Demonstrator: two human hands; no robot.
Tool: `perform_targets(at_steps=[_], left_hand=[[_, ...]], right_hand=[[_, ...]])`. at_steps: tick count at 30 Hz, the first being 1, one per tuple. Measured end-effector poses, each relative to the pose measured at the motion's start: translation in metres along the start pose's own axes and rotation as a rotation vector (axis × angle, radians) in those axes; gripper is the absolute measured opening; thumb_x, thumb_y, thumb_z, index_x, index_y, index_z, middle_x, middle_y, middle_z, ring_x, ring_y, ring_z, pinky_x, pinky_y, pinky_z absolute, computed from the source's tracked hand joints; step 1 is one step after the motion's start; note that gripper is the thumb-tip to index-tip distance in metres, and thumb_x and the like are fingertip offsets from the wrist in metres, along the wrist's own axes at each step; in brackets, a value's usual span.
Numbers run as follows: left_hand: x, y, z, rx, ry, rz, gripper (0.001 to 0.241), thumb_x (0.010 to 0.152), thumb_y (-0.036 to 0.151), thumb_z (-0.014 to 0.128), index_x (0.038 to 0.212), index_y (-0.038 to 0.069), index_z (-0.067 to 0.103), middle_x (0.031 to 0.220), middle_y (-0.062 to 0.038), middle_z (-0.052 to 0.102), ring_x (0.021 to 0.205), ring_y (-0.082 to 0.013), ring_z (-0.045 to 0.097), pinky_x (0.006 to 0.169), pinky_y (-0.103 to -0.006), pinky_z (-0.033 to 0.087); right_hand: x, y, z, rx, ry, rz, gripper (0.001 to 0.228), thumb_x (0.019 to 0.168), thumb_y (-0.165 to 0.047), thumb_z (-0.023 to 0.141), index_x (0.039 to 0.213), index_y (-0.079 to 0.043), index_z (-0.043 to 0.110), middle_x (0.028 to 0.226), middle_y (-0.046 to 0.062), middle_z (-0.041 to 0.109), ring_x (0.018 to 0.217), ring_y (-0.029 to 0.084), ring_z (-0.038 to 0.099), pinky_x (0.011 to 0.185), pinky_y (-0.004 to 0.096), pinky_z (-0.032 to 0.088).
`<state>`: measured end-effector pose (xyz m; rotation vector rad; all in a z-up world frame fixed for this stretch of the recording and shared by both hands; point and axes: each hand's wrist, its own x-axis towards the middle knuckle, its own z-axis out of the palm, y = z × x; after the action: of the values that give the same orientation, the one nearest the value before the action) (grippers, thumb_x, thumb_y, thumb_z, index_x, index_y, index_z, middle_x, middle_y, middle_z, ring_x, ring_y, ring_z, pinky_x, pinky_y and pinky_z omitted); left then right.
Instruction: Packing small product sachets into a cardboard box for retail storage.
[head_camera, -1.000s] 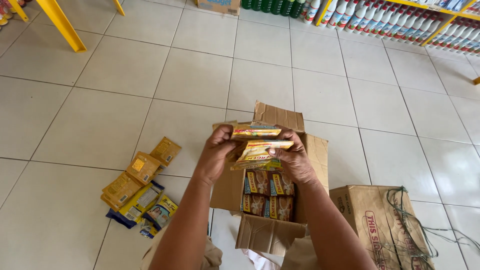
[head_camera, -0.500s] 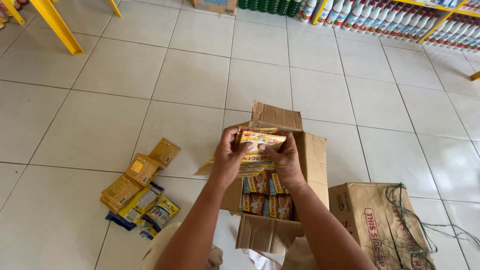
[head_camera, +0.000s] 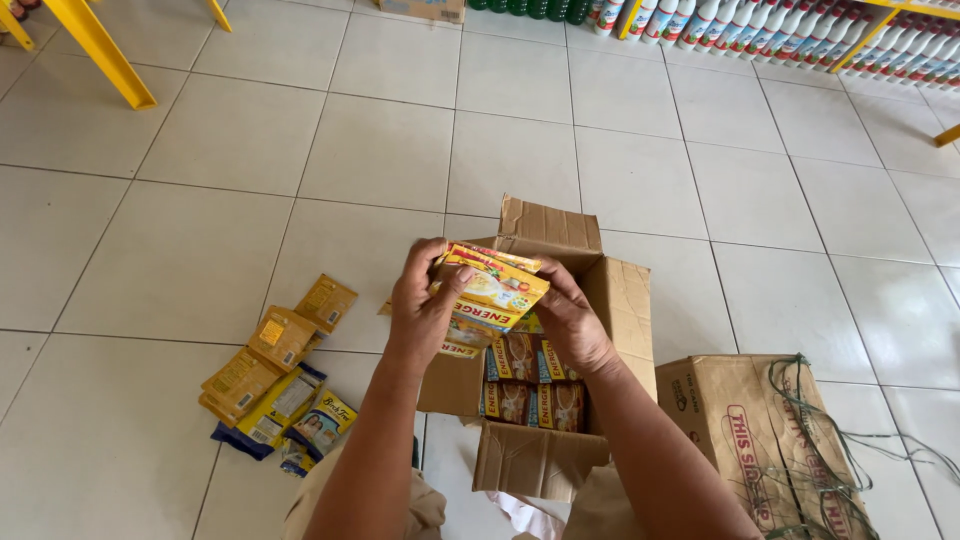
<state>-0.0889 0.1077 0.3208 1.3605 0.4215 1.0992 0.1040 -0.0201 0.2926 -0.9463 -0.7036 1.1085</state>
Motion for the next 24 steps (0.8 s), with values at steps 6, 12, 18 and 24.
perform_targets(at_steps=[6,12,18,24], left_hand=[[0.011,0.052,-0.007,0.642,0.111,0.729,0.031,0.096,0.014,0.072,0.118,0.009,0.051,0.120,-0.026,0.049,0.131,-0.0406,0.042,0.102,-0.0426,0.048],[0.004,-0.006,-0.034,0.083,0.062,-0.030,0.029,0.102,0.015,0.068,0.126,0.009,0.053,0.107,-0.004,0.063,0.099,-0.0112,0.059,0.088,-0.0281,0.054],[0.004,0.018,-0.039,-0.248,0.060,0.139,0.030,0.104,0.005,0.067,0.128,0.006,0.051,0.117,-0.005,0.061,0.106,-0.0120,0.056,0.100,-0.0290,0.049],[-0.015,0.056,-0.028,-0.268,-0.182,0.215,0.030,0.103,0.001,0.068,0.127,0.010,0.053,0.122,-0.009,0.062,0.115,-0.0186,0.060,0.105,-0.0348,0.052]], right_hand=[[-0.010,-0.011,0.038,0.044,-0.096,-0.032,0.029,0.106,-0.017,0.061,0.134,-0.014,0.059,0.138,0.004,0.061,0.133,0.022,0.054,0.117,0.045,0.042],[0.001,0.004,0.031,-0.157,0.111,0.113,0.046,0.101,-0.045,0.049,0.133,-0.012,0.057,0.130,0.006,0.064,0.122,0.019,0.061,0.107,0.042,0.051],[0.008,0.102,-0.011,-0.061,0.299,0.771,0.094,0.099,-0.073,0.029,0.121,0.011,0.063,0.103,0.026,0.073,0.102,0.039,0.071,0.093,0.048,0.060],[0.000,0.146,0.014,0.087,0.157,0.973,0.089,0.090,-0.077,0.027,0.121,-0.001,0.060,0.110,0.025,0.070,0.104,0.039,0.070,0.090,0.047,0.060]])
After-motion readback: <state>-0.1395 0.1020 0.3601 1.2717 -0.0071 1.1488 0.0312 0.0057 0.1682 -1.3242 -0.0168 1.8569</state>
